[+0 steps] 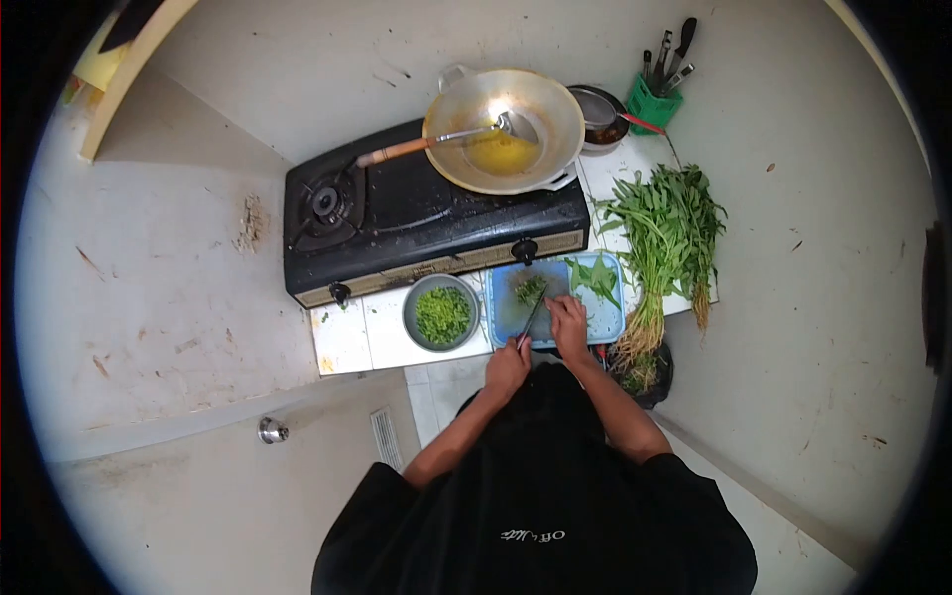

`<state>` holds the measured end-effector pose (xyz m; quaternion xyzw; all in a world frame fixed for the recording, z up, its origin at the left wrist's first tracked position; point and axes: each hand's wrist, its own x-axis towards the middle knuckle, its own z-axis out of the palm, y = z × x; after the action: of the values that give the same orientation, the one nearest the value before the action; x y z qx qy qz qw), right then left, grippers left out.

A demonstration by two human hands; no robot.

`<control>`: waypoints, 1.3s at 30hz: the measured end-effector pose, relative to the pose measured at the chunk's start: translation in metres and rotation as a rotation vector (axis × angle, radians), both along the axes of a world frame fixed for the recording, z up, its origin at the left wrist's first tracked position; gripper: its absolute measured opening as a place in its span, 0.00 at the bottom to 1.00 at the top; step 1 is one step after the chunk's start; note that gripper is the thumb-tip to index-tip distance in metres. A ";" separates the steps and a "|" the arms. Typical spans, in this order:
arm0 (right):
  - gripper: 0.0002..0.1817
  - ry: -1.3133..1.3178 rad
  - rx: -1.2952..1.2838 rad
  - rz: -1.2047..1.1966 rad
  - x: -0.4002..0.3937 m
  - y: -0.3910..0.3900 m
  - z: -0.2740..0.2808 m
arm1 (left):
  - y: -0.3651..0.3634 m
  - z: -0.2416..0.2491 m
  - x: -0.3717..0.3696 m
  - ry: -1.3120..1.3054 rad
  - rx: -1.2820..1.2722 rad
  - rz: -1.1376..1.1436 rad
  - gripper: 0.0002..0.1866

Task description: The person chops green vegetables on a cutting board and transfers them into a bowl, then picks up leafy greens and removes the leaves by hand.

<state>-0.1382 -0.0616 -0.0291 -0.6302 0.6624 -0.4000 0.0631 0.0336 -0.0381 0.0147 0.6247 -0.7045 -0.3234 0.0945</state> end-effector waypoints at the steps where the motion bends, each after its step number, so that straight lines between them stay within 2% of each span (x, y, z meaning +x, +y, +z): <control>1: 0.13 -0.018 0.020 0.013 -0.001 0.000 0.001 | -0.003 -0.002 -0.006 -0.003 0.002 0.048 0.26; 3: 0.14 -0.059 0.041 0.030 -0.002 0.001 0.004 | -0.012 -0.007 -0.016 0.027 0.054 0.125 0.25; 6: 0.13 -0.027 0.021 0.044 -0.006 -0.002 -0.002 | -0.013 -0.015 -0.022 0.108 0.028 0.098 0.26; 11: 0.12 -0.030 0.006 0.051 -0.009 -0.001 -0.005 | -0.005 -0.002 -0.029 0.098 0.050 0.103 0.27; 27: 0.07 -0.096 -0.026 0.015 -0.007 0.000 -0.010 | -0.006 -0.009 -0.043 0.067 0.057 0.132 0.27; 33: 0.08 -0.086 -0.014 0.023 -0.007 0.001 -0.016 | -0.006 -0.014 -0.045 0.045 0.051 0.127 0.26; 39: 0.11 -0.116 -0.022 0.048 -0.011 0.003 -0.018 | 0.033 -0.011 -0.035 -0.006 0.069 0.200 0.26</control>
<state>-0.1496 -0.0590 -0.0467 -0.6224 0.6378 -0.4415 0.1042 -0.0012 -0.0053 0.0033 0.6957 -0.6272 -0.3347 0.1028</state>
